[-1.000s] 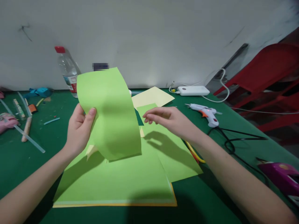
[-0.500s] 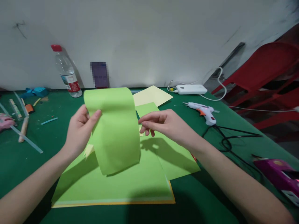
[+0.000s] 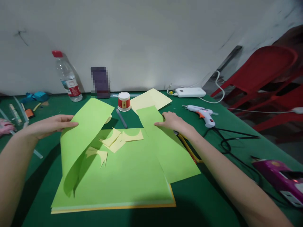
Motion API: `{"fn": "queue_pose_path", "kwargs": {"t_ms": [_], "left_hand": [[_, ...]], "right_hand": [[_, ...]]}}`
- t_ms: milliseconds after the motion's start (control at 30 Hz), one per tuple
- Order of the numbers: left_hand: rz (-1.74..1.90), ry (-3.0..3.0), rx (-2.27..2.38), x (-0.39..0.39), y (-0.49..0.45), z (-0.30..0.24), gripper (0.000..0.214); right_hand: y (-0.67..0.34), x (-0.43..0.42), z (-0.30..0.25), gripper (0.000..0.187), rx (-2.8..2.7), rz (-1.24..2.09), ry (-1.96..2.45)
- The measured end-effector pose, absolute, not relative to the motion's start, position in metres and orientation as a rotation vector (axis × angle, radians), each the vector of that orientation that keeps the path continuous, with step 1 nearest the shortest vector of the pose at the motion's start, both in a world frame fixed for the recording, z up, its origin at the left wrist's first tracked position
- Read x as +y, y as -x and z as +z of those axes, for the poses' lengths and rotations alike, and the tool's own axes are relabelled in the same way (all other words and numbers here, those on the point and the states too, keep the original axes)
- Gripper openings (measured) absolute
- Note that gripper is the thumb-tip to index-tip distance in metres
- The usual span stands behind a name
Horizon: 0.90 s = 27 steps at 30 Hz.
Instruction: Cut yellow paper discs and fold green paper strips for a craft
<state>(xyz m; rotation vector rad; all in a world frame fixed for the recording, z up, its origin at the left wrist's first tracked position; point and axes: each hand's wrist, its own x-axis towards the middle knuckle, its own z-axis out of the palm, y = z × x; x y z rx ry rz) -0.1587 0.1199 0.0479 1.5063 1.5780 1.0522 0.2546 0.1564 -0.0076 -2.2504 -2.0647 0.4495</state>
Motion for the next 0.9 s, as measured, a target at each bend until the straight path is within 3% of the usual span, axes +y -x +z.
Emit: {"fn": "queue_pose_path", "kwargs": {"t_ms": [167, 367, 567, 900], "left_hand": [[0.7, -1.318, 1.508, 0.126, 0.153, 0.044, 0.042], [0.646, -1.263, 1.383, 0.115, 0.136, 0.062, 0.055], [0.716, -1.28, 1.234, 0.089, 0.113, 0.085, 0.037], [0.58, -1.298, 1.104, 0.084, 0.103, 0.09, 0.044]], "right_hand": [[-0.259, 0.162, -0.009, 0.021, -1.98, 0.588, 2.156], [-0.278, 0.156, 0.019, 0.016, -1.77, 0.969, 1.804], [-0.291, 0.162, 0.027, 0.008, -1.29, 1.022, 1.666], [-0.332, 0.179, 0.026, 0.03, -0.772, 0.876, 1.627]]}}
